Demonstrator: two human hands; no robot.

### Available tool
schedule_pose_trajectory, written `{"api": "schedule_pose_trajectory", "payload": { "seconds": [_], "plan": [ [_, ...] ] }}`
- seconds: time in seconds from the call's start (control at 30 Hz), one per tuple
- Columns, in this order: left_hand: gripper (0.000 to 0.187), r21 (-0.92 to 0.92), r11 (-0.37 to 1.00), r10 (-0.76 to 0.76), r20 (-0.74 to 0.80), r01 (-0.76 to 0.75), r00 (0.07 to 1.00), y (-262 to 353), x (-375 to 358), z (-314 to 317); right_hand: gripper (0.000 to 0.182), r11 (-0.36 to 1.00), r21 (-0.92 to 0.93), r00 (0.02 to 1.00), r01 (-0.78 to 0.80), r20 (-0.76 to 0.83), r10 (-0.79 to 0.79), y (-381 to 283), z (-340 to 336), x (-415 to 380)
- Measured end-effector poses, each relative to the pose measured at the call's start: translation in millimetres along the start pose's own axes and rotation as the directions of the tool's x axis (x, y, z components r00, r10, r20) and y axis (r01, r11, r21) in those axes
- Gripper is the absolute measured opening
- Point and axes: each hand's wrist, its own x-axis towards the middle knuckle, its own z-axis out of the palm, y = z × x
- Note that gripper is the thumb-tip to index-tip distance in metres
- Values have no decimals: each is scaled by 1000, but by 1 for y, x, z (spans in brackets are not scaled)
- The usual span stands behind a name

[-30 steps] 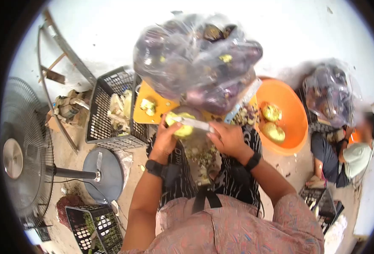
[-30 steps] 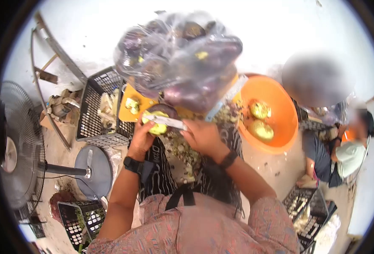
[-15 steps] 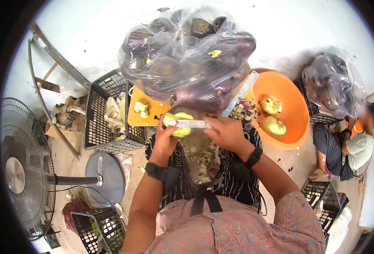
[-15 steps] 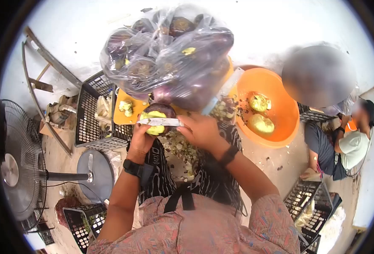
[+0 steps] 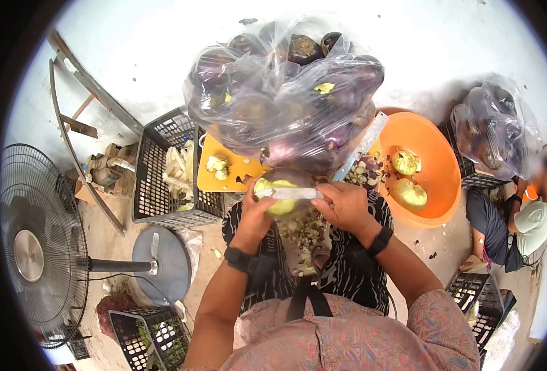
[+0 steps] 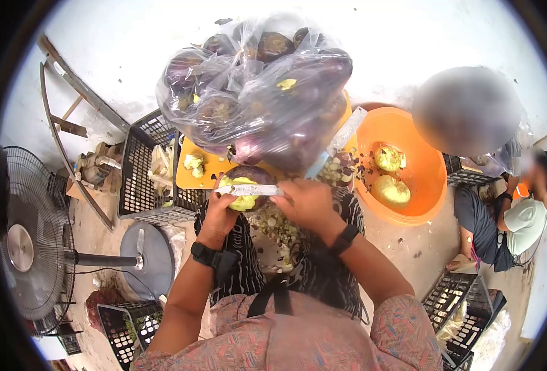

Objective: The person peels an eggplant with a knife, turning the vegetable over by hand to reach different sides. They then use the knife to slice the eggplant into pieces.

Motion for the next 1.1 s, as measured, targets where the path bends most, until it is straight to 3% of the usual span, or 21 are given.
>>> {"api": "schedule_pose_trajectory", "payload": {
  "seconds": [0.1,0.17,0.4,0.7,0.9,1.1],
  "plan": [
    [63,23,1000,-2,-72,3,997,3,-2,5,23,1000,12,999,-22,-42,23,1,2,1],
    [63,44,999,25,6,-25,1000,2,-1,-1,24,1000,3,1000,-14,-10,14,2,1,1],
    [63,75,997,28,5,-28,1000,3,-1,-4,31,999,-23,998,23,62,-22,2,4,2],
    [63,97,993,57,53,-62,997,3,-4,-3,37,999,-46,998,27,61,-24,4,4,-1],
    [62,32,999,19,0,-19,1000,8,-9,1,39,997,-74,997,32,69,-27,6,-2,-3],
    [60,20,1000,7,71,-9,997,9,-10,-3,42,995,-81,997,60,43,-57,9,-5,-6]
  ]
}}
